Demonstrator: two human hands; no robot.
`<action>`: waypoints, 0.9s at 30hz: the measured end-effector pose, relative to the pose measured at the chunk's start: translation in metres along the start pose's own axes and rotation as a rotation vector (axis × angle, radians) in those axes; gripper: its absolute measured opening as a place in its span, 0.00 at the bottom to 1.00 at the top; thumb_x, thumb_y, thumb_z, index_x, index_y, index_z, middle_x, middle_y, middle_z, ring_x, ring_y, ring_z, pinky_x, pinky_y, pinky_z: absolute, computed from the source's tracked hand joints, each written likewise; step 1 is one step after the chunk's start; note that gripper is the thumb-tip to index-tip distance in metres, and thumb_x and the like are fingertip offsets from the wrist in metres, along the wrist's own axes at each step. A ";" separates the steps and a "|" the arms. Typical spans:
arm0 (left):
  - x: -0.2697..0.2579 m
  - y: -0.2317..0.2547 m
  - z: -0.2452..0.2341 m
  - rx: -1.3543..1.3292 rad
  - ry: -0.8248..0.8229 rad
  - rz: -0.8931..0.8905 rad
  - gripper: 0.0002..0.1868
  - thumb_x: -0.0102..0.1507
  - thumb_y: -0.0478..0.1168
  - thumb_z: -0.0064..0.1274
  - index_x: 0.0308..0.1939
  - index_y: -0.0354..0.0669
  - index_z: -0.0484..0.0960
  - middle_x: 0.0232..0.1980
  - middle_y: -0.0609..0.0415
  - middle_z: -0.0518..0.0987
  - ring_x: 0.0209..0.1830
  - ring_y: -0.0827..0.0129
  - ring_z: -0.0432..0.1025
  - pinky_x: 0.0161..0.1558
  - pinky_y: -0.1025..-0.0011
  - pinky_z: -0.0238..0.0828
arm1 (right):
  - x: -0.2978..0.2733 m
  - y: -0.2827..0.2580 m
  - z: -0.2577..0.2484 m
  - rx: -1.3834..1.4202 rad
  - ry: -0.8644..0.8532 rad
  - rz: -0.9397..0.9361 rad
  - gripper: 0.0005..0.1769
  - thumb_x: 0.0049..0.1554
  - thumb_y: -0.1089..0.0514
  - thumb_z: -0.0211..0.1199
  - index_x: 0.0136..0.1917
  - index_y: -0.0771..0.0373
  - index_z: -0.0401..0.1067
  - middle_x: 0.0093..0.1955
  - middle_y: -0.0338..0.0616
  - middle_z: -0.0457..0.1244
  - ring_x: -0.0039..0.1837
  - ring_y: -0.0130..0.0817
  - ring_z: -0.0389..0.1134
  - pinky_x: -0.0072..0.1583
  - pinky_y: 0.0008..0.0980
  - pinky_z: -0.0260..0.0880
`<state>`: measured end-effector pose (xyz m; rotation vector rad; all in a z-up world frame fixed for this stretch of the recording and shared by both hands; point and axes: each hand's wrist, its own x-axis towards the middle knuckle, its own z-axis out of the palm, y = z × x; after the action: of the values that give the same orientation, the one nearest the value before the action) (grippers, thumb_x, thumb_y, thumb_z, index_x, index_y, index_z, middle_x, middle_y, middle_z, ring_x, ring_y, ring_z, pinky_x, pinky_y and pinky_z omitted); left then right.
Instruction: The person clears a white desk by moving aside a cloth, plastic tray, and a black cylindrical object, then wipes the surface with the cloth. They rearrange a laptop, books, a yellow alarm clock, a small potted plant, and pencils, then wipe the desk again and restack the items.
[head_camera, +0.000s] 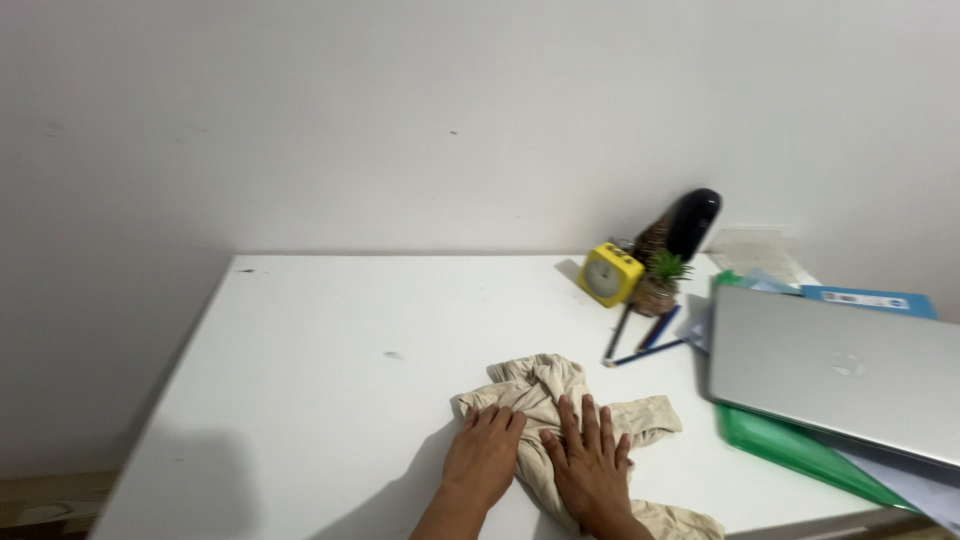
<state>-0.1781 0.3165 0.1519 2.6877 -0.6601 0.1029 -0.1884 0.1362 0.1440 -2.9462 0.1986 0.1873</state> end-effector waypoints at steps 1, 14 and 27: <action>-0.009 -0.012 -0.006 -0.001 0.006 -0.006 0.18 0.65 0.31 0.45 0.59 0.38 0.71 0.63 0.44 0.72 0.71 0.52 0.62 0.72 0.51 0.52 | -0.002 -0.015 0.003 -0.004 0.004 -0.007 0.41 0.63 0.25 0.30 0.84 0.34 0.30 0.88 0.38 0.24 0.86 0.43 0.18 0.79 0.56 0.16; -0.130 -0.143 -0.075 -0.100 0.131 -0.106 0.20 0.66 0.40 0.44 0.60 0.34 0.70 0.67 0.36 0.69 0.73 0.45 0.58 0.71 0.48 0.50 | -0.038 -0.197 0.034 -0.009 0.024 -0.142 0.40 0.63 0.28 0.30 0.84 0.36 0.32 0.87 0.39 0.28 0.86 0.42 0.22 0.79 0.53 0.17; -0.247 -0.250 -0.122 0.006 0.255 -0.459 0.25 0.69 0.46 0.35 0.66 0.36 0.66 0.66 0.34 0.68 0.73 0.46 0.58 0.73 0.48 0.48 | -0.096 -0.359 0.057 -0.143 0.624 -0.736 0.39 0.65 0.22 0.32 0.83 0.35 0.38 0.86 0.48 0.28 0.84 0.53 0.23 0.77 0.60 0.20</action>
<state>-0.2804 0.6737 0.1424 2.6925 0.0378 0.3165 -0.2378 0.5080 0.1637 -2.8782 -0.8351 -0.8381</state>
